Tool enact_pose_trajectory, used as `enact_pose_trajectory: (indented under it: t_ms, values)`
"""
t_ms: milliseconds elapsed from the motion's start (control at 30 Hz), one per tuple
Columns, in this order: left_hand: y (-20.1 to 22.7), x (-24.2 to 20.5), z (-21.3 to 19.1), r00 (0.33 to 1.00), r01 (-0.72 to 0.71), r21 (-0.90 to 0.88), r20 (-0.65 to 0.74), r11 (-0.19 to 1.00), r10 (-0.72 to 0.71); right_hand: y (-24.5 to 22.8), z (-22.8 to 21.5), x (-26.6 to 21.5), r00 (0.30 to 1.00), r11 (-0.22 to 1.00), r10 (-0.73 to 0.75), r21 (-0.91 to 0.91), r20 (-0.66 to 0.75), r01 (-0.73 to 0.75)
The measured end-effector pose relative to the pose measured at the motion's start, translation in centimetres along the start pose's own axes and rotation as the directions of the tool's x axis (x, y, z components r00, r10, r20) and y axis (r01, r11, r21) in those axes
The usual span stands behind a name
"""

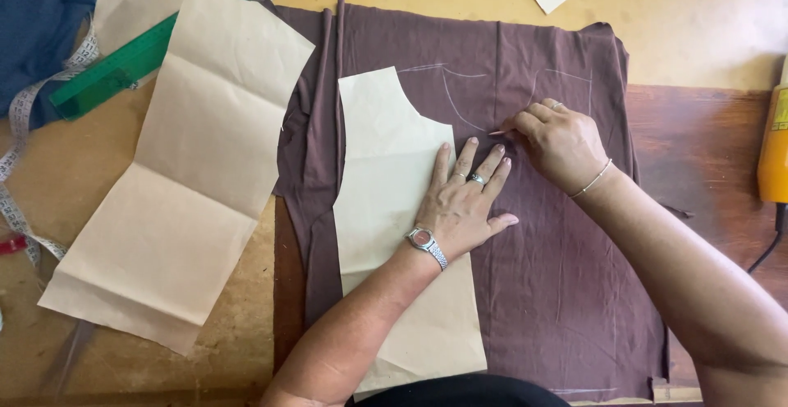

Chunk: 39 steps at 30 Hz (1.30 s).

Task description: The person places paper pattern pieces onto a brown fabric, smooths them, and traces the outlines using a white marking tool. They then use a curved ruler to draw a neckline curve on the fabric.

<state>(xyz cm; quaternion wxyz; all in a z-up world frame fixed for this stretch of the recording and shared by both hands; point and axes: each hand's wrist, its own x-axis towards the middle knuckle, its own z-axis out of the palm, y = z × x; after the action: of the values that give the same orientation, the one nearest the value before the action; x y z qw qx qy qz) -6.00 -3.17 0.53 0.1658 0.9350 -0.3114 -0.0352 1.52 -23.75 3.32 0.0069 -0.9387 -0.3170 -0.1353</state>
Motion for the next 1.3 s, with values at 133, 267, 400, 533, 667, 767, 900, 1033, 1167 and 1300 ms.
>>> enact_pose_trajectory:
  t_ms: [133, 267, 400, 533, 667, 767, 900, 1033, 1167, 1300]
  values:
    - [-0.1, 0.1, 0.0, 1.000, -0.004, -0.001, 0.014, 1.000, 0.004, -0.5, 0.3, 0.3, 1.000, 1.000, 0.002, 0.007, -0.014, -0.002]
    - [-0.1, 0.0, -0.2, 1.000, 0.000, -0.020, 0.027, 1.000, 0.000, -1.4, 0.5, 0.7, 1.000, 0.999, 0.011, 0.031, -0.014, -0.010]
    - [0.0, 0.0, -0.4, 1.000, -0.005, -0.036, 0.008, 0.999, 0.005, -1.9, 0.9, 1.1, 0.999, 0.997, 0.050, 0.064, -0.002, -0.049]
    - [0.2, -0.1, -0.2, 0.999, -0.013, -0.028, -0.043, 1.000, 0.012, -2.8, 1.3, 1.6, 0.994, 0.991, 0.109, 0.073, -0.003, -0.109]
    - [0.3, -0.4, 0.7, 0.992, -0.025, -0.019, -0.123, 1.000, 0.022, -4.0, 1.7, 2.2, 0.977, 0.976, 0.211, 0.052, 0.026, -0.212]
    - [0.4, -0.4, 1.2, 0.986, -0.033, -0.025, -0.162, 0.999, 0.029, -4.8, 1.5, 2.9, 0.957, 0.958, 0.283, 0.017, 0.064, -0.285]
    - [0.5, -0.5, 1.7, 0.978, -0.031, -0.068, -0.207, 0.997, 0.017, -5.2, 2.3, 3.7, 0.873, 0.883, 0.445, 0.063, 0.200, -0.465]
    - [0.8, -0.6, 2.0, 0.975, -0.028, -0.110, -0.221, 0.994, 0.003, -5.8, 2.7, 5.5, 0.650, 0.694, 0.645, 0.046, 0.402, -0.718]
    - [0.7, -0.3, 1.8, 0.973, -0.026, -0.094, -0.232, 0.995, 0.003, -5.4, 3.4, 7.2, 0.582, 0.621, 0.695, 0.055, 0.421, -0.782]
    - [0.7, -0.5, 2.8, 0.978, -0.020, -0.026, -0.209, 0.999, 0.014, -6.2, -0.2, 8.5, 0.481, 0.149, 0.771, 0.616, 0.418, -0.774]
